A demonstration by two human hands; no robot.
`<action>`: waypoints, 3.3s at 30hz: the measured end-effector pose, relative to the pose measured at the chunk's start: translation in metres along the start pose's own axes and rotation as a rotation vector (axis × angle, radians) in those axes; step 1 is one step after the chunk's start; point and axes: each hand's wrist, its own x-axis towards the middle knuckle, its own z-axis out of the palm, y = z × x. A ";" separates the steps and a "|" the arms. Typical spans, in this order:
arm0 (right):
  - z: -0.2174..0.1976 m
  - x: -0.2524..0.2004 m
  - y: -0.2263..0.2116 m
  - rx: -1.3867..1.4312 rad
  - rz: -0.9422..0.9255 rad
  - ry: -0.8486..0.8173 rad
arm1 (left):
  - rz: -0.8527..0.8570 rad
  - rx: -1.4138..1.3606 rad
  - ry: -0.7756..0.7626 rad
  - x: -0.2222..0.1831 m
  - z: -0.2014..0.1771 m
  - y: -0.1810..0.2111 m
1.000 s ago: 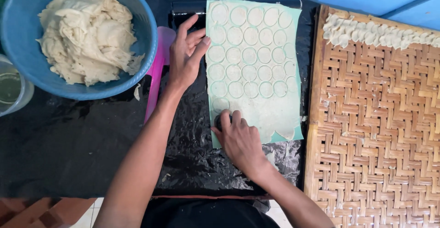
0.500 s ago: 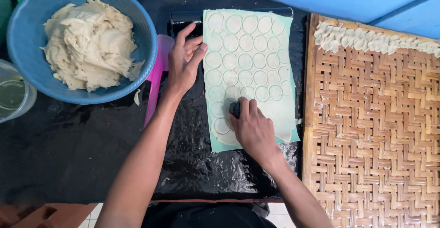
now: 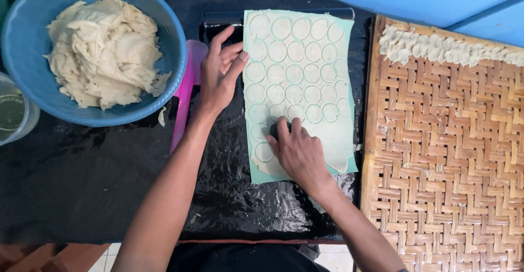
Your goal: Press a small circular cutter into a sheet of dough to create small circles, then use a spatula to transfer them to a woven tray.
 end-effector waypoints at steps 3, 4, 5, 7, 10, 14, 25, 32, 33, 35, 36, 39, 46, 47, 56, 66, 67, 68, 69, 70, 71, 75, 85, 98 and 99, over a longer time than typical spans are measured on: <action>-0.002 -0.002 0.000 0.000 -0.049 0.016 | 0.006 -0.016 -0.003 0.001 0.001 0.000; -0.001 -0.003 -0.001 -0.002 -0.045 0.017 | 0.007 -0.019 -0.007 0.000 0.002 -0.003; 0.001 -0.002 -0.003 -0.032 0.002 0.029 | 0.030 0.029 0.012 0.001 0.001 -0.005; 0.002 0.000 -0.006 -0.062 0.047 0.045 | 0.057 0.079 0.032 0.003 0.000 -0.006; 0.004 -0.002 -0.007 -0.004 0.053 -0.036 | -0.050 0.150 0.088 0.001 0.001 -0.004; 0.007 -0.002 -0.010 0.038 0.132 0.056 | -0.103 0.153 0.086 -0.001 0.003 0.004; -0.031 -0.004 -0.005 0.243 0.231 -0.020 | -0.191 0.208 0.110 0.008 0.004 0.007; -0.042 -0.021 0.019 0.324 0.306 -0.050 | -0.176 0.195 0.141 0.013 0.002 -0.010; -0.044 -0.023 0.023 0.325 0.314 -0.034 | -0.162 0.167 0.155 0.013 0.001 -0.014; -0.046 -0.026 0.028 0.306 0.328 -0.024 | -0.073 0.193 0.185 0.020 -0.010 -0.029; -0.047 -0.027 0.030 0.288 0.339 -0.008 | 0.022 0.221 0.216 0.024 -0.016 -0.036; -0.046 -0.024 0.030 0.312 0.245 0.020 | 0.033 0.192 0.246 0.029 -0.018 -0.036; -0.029 -0.005 0.015 0.305 0.128 -0.051 | 0.032 0.271 0.253 0.024 -0.012 -0.021; -0.026 -0.003 0.014 0.288 0.112 -0.035 | 0.035 0.273 0.241 0.024 -0.012 -0.020; -0.005 0.007 0.006 0.059 0.116 -0.055 | 0.032 0.311 0.227 0.021 -0.010 -0.009; 0.008 0.005 0.011 -0.016 0.096 0.029 | 0.045 0.317 0.231 0.022 -0.009 -0.010; 0.004 0.006 0.012 -0.017 0.097 0.034 | 0.050 0.317 0.230 0.023 -0.010 -0.013; 0.000 0.006 0.012 0.022 0.065 0.024 | 0.053 0.316 0.230 0.024 -0.011 -0.016; -0.005 0.005 0.012 0.061 0.035 0.013 | 0.054 0.314 0.228 0.023 -0.012 -0.019; -0.008 0.003 0.013 0.060 0.037 0.016 | 0.057 0.312 0.225 0.021 -0.012 -0.016; -0.012 0.002 0.014 0.094 0.041 -0.005 | 0.052 0.310 0.225 0.022 -0.011 -0.013; -0.028 -0.011 0.025 0.318 0.029 0.037 | 0.061 0.316 0.214 0.022 -0.013 -0.017; -0.044 -0.025 0.046 0.323 0.073 0.042 | 0.054 0.344 0.224 0.021 -0.009 -0.009; -0.035 -0.019 0.047 0.208 -0.053 0.075 | 0.057 0.346 0.222 0.021 -0.011 -0.012; -0.036 -0.019 0.047 0.205 -0.051 0.076 | 0.053 0.346 0.223 0.021 -0.011 -0.012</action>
